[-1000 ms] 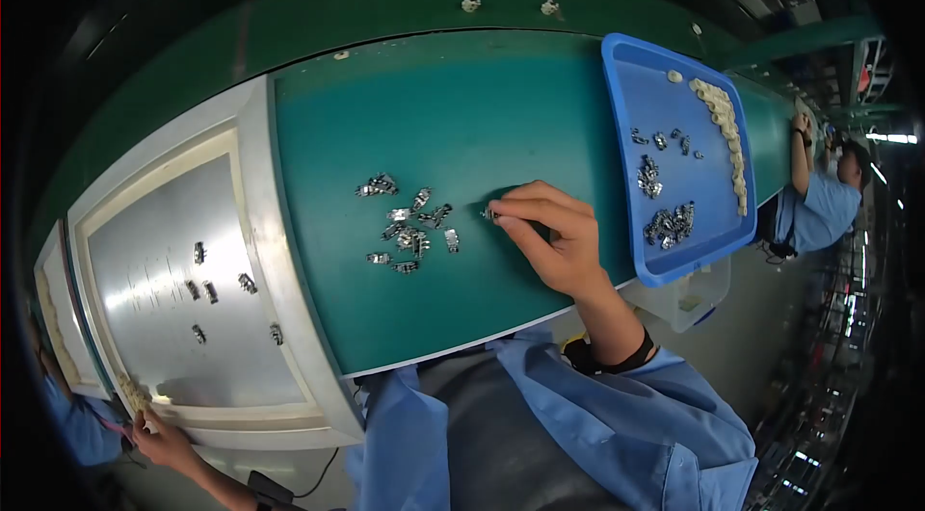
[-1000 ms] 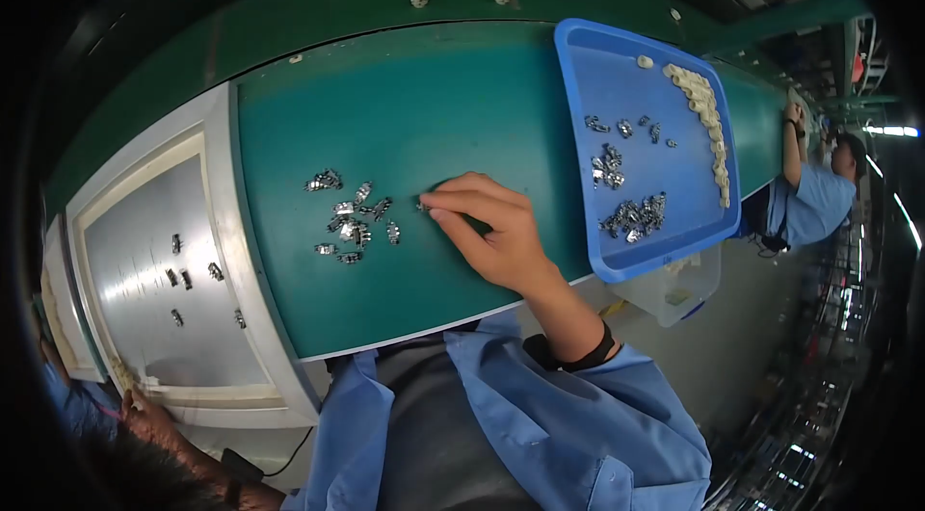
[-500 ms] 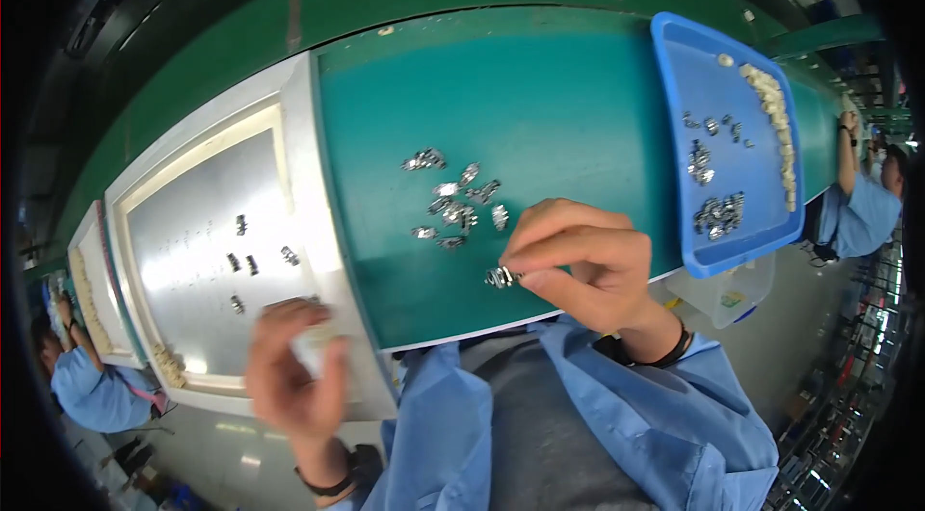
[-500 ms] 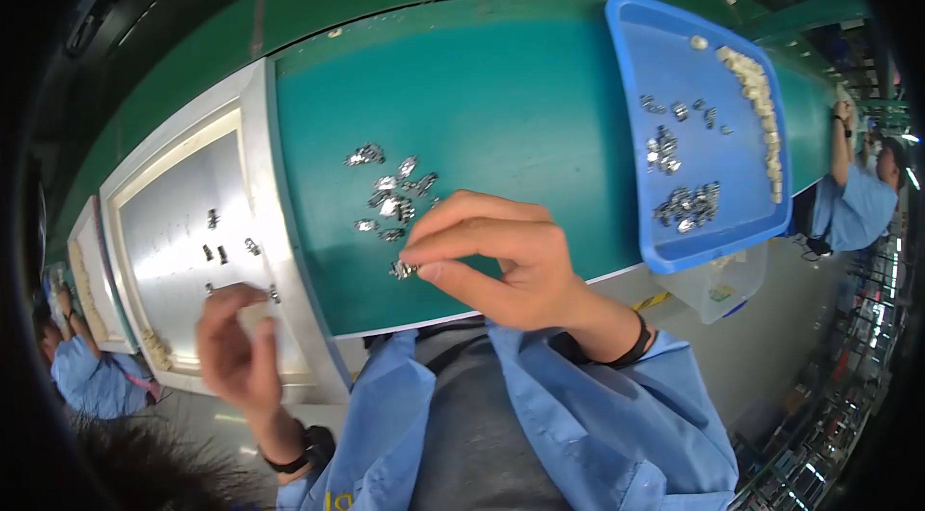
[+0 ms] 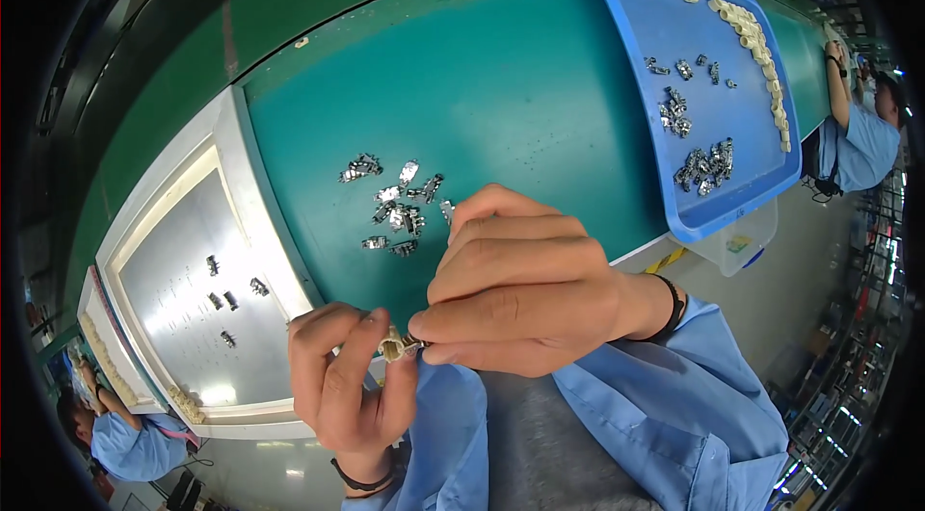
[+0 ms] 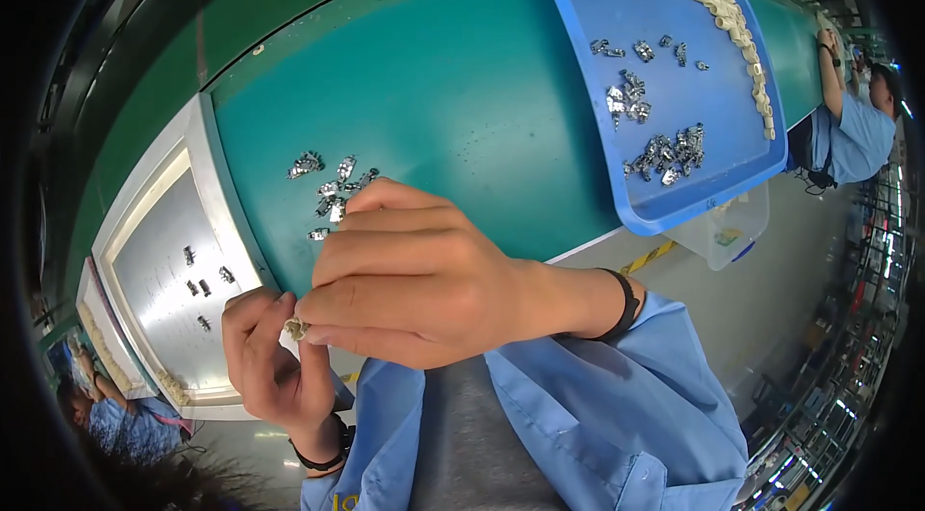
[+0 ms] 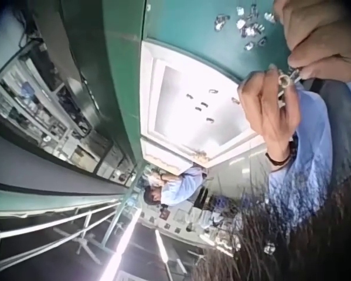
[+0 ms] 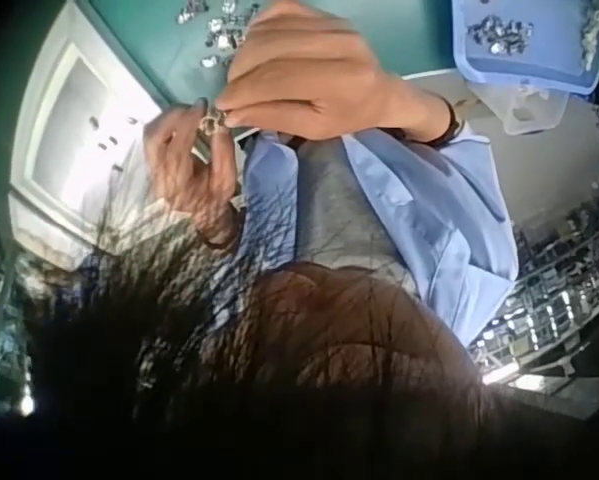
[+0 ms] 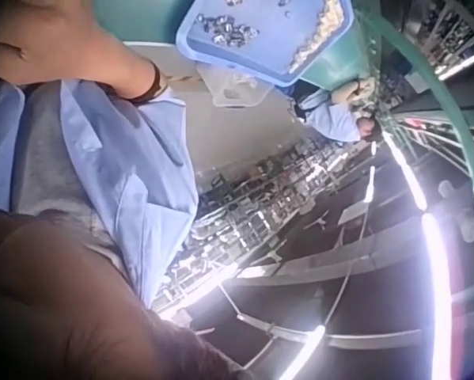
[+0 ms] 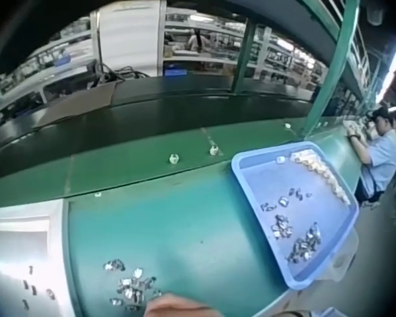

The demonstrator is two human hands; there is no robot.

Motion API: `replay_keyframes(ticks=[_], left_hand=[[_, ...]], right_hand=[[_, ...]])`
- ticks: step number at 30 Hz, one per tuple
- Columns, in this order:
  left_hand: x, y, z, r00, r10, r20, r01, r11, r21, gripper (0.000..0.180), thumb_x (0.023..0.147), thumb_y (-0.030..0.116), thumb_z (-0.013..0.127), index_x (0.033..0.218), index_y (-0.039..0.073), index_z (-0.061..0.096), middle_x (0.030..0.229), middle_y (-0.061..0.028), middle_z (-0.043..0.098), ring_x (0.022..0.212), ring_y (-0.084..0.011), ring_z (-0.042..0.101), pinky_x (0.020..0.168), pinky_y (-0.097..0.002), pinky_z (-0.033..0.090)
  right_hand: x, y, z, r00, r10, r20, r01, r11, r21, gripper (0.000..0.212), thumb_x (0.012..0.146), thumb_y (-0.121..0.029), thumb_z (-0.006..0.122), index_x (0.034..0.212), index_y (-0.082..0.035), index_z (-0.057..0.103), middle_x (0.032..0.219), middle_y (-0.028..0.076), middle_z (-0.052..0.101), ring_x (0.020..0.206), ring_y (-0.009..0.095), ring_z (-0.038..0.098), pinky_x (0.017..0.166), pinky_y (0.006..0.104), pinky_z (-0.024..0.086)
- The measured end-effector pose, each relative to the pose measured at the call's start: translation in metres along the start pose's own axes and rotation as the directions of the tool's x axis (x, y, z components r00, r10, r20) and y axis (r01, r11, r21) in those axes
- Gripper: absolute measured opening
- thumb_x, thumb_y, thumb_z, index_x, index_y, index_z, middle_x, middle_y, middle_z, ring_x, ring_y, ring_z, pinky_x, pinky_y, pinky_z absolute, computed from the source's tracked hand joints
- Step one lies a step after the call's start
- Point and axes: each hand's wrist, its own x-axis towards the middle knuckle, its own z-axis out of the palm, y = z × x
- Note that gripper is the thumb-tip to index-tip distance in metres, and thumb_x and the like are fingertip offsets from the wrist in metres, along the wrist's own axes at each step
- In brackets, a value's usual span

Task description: The person picks up a white plastic part and a metal component by hand, joins them together, and places the assembled unit onto a metal tray, repeating the process.

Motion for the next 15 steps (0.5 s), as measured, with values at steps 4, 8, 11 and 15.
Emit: replay_keyframes(ticks=[4,8,11,15], left_hand=[[-0.0025,0.0007,0.0050,1.000,0.007,-0.017,-0.007,0.999,0.032,0.038,0.076,0.000,0.077,0.114,-0.002,0.071,0.099,-0.0143,0.062,0.081,-0.0303,0.061,0.068,-0.0394,0.049],[-0.0021,0.0000,0.0089,1.000,-0.003,-0.028,0.004,1.000,0.029,0.038,0.077,0.001,0.077,0.114,-0.002,0.072,0.099,-0.0140,0.062,0.082,-0.0303,0.060,0.068,-0.0396,0.049],[-0.0017,0.0004,0.0088,1.000,-0.001,-0.001,0.001,0.999,0.052,0.039,0.077,0.001,0.077,0.115,-0.001,0.072,0.099,-0.0137,0.062,0.082,-0.0306,0.060,0.068,-0.0399,0.049],[-0.0023,0.0017,0.0084,0.999,0.013,-0.035,-0.009,0.994,0.112,0.038,0.077,0.002,0.077,0.115,-0.001,0.072,0.100,-0.0135,0.062,0.083,-0.0307,0.060,0.068,-0.0401,0.049]], right_hand=[[-0.0025,0.0018,-0.0023,0.999,-0.031,-0.014,0.030,0.999,-0.042,0.020,0.078,-0.006,0.087,0.095,0.000,0.079,0.085,0.009,0.071,0.068,0.019,0.066,0.066,0.0350,0.046],[-0.0025,0.0017,-0.0051,1.000,-0.015,-0.019,0.015,1.000,0.016,0.021,0.076,-0.004,0.085,0.096,0.001,0.079,0.087,0.009,0.071,0.067,0.019,0.066,0.065,0.0349,0.046],[-0.0007,-0.0008,-0.0082,0.999,-0.041,0.017,0.040,0.999,0.009,0.022,0.075,-0.001,0.084,0.097,0.002,0.079,0.088,0.010,0.071,0.067,0.019,0.066,0.064,0.0350,0.046],[-0.0021,-0.0059,-0.0067,0.999,-0.015,0.038,0.013,0.998,0.060,0.023,0.075,0.004,0.082,0.098,0.003,0.079,0.090,0.010,0.072,0.068,0.019,0.066,0.064,0.0350,0.046]])
